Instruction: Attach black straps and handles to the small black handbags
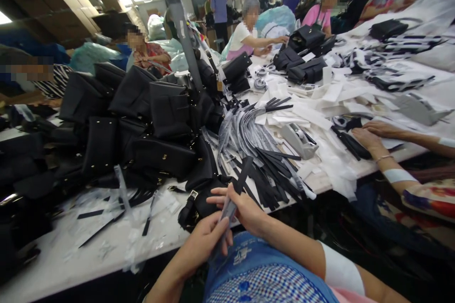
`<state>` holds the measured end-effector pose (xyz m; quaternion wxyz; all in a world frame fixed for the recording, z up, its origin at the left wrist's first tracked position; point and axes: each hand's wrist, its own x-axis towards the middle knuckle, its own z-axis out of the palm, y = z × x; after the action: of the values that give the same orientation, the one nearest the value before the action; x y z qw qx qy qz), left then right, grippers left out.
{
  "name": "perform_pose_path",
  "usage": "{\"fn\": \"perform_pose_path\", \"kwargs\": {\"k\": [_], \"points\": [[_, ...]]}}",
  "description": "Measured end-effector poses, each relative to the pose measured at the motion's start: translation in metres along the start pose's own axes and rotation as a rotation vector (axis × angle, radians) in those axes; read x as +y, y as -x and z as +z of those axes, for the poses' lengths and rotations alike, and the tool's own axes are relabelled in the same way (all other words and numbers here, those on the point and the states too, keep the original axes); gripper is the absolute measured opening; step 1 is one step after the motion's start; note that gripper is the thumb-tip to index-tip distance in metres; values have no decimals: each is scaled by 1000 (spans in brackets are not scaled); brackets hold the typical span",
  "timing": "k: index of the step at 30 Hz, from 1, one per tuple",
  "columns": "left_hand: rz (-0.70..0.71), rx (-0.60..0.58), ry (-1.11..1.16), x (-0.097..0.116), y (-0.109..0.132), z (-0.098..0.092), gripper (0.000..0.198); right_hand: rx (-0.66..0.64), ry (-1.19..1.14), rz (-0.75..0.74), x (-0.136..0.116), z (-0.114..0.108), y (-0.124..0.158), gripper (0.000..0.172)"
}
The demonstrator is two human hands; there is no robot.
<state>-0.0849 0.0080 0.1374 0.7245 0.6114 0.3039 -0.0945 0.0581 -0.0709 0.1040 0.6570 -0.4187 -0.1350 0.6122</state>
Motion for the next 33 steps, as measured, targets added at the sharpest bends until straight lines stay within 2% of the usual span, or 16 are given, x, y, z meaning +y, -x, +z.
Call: {"fn": "perform_pose_path", "kwargs": {"k": [2, 5, 10, 15, 17, 19, 21, 24, 28, 33], "points": [[13, 14, 15, -2, -6, 2, 43, 5, -18, 10, -1, -3, -1, 63], [-38, 27, 60, -8, 0, -5, 45, 90, -41, -56, -12, -26, -4, 63], [-115, 19, 39, -7, 21, -20, 44, 208, -5, -40, -24, -62, 4, 42], [-142, -44, 4, -3, 26, -18, 41, 201, -32, -11, -19, -65, 14, 38], [-134, -30, -81, -6, 26, -17, 41, 221, 15, -3, -17, -65, 16, 36], [-43, 77, -249, -11, 26, -19, 34, 236, 38, -14, -15, -66, 19, 32], [128, 270, -456, -19, 28, -22, 26, 221, 9, -33, -15, -69, 23, 28], [378, 509, -739, -31, 34, -26, 38, 169, -36, -38, -12, -72, 31, 25], [549, 597, -985, -40, 42, -26, 45, 151, 6, -54, -5, -73, 41, 30], [712, 655, -1136, -45, 44, -26, 50, 157, 67, -74, 1, -74, 43, 32]]}}
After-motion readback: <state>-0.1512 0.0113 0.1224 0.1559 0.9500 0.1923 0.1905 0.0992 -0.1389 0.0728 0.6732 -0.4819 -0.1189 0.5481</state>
